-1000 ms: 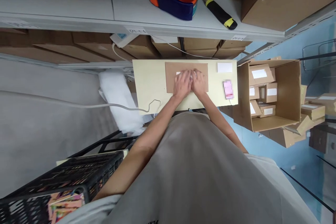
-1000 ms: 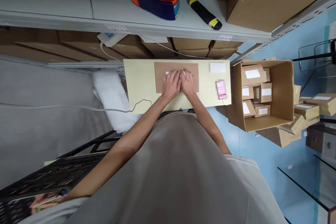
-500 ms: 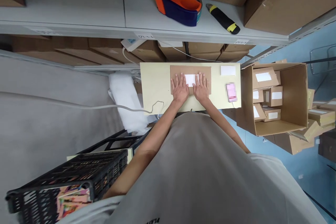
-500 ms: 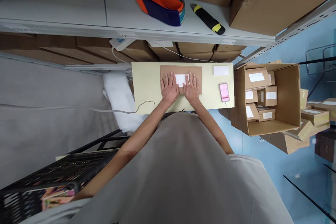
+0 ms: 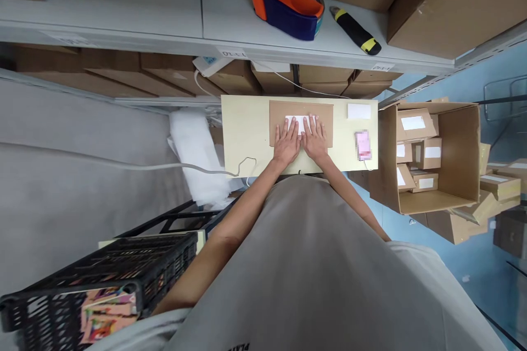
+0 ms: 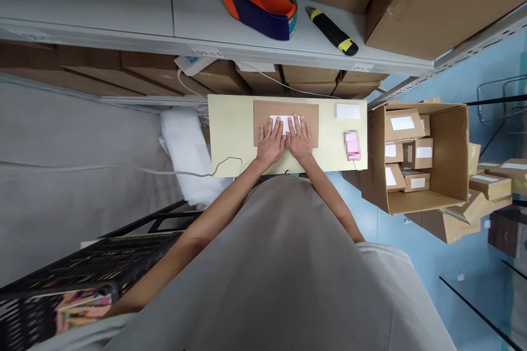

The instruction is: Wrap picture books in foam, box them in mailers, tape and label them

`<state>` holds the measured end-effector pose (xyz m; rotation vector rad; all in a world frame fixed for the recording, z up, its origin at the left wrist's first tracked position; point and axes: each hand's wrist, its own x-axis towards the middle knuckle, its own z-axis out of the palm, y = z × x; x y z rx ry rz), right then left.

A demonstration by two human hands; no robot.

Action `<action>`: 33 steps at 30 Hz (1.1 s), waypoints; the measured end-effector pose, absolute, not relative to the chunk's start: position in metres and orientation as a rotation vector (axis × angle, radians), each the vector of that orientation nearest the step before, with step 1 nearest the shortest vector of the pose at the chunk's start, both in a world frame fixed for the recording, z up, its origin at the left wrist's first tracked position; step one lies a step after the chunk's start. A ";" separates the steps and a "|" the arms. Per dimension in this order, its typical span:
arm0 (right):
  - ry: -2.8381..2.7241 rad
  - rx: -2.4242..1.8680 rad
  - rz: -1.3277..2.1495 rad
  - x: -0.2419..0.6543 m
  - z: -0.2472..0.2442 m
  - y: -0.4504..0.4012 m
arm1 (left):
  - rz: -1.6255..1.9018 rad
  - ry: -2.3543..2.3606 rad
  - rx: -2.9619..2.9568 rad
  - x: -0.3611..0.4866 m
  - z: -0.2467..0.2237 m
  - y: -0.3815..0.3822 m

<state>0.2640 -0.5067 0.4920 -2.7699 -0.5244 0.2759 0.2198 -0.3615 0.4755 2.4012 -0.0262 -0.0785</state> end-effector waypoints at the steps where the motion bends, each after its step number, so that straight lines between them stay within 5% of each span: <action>1: -0.522 -2.772 0.273 0.264 0.492 -0.506 | -0.072 -0.017 2.389 0.219 0.476 -0.363; 24: -0.353 -2.767 0.225 0.264 0.492 -0.555 | -0.082 0.064 2.389 0.207 0.477 -0.334; 33: 0.080 -2.212 0.411 0.238 0.473 -0.618 | -0.112 0.636 1.907 0.178 0.446 -0.305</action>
